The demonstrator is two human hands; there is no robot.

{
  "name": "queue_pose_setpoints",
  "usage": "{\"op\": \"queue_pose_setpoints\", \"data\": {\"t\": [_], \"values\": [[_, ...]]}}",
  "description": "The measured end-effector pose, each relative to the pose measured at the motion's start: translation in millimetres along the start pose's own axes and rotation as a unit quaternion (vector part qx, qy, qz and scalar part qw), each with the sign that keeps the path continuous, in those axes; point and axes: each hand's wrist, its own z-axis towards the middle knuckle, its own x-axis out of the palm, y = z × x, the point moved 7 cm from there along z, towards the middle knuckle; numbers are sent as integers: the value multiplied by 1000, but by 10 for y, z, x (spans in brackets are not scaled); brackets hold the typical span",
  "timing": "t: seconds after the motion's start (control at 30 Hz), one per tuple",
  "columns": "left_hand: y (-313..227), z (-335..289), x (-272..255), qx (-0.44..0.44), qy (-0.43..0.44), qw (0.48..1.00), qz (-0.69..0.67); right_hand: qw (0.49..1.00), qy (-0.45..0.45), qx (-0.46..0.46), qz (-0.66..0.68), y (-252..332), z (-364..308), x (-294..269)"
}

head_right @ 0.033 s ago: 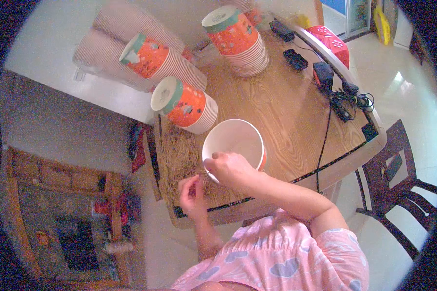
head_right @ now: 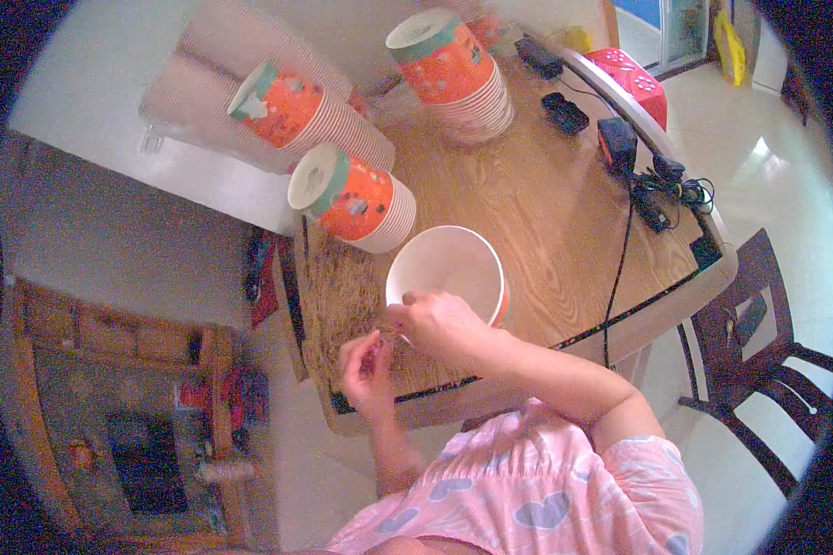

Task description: Tie a thin string around the rim of a paper bucket.

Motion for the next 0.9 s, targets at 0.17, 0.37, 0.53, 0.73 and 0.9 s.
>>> {"op": "queue_pose_setpoints", "data": {"t": [0.17, 0.37, 0.53, 0.73, 0.9], "values": [[-56, -17, 45, -50, 34, 998, -32, 998, 8, -24, 57, 73, -47, 1], [4, -40, 25, -32, 27, 999, -19, 998, 6, -21, 63, 95, -42, 2], [-42, -30, 45, -47, 28, 998, -14, 999, 16, -13, 45, 82, -42, 7], [-57, -39, 44, 6, 23, 1000, 18, 999, 14, -20, 45, 84, -34, 13], [-30, -16, 60, -2, 18, 1000, 20, 1000, 12, 3, -2, 12, 10, 2]]}}
